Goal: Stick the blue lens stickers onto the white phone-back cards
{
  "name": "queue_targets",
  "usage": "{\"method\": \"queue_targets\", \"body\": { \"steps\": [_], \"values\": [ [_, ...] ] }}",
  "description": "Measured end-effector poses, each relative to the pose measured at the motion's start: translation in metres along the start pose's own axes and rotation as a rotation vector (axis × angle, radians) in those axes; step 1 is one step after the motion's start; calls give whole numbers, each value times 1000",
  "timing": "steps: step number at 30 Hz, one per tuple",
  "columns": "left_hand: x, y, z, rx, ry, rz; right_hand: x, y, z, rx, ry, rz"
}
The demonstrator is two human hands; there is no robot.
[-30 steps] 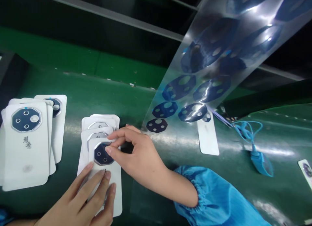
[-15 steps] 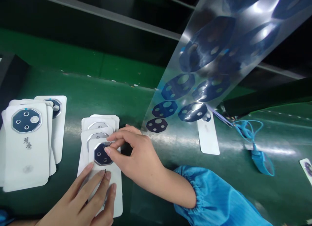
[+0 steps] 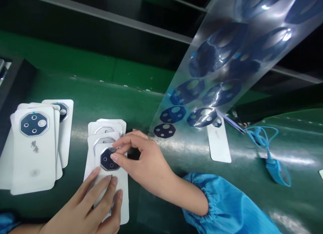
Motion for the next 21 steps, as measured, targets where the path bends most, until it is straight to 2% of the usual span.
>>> {"method": "queue_targets", "body": {
  "steps": [5,12,21],
  "values": [
    [-2,0,0,13,-30,-39,3,1,-1,10,-46,-1],
    [-2,-1,2,5,-48,-16,5,1,-2,31,-35,13],
    [-2,-3,1,-11,-54,-4,0,-2,-6,103,-89,-46]
  ]
}}
Point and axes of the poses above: each hand's wrist, its own y-axis away from the middle knuckle, its own z-axis out of the back of the hand, x = y × z, the point moved 9 cm from there along -y, towards the middle knuckle, and after that the axes turned 6 degrees about -z, right-handed, at the moved point
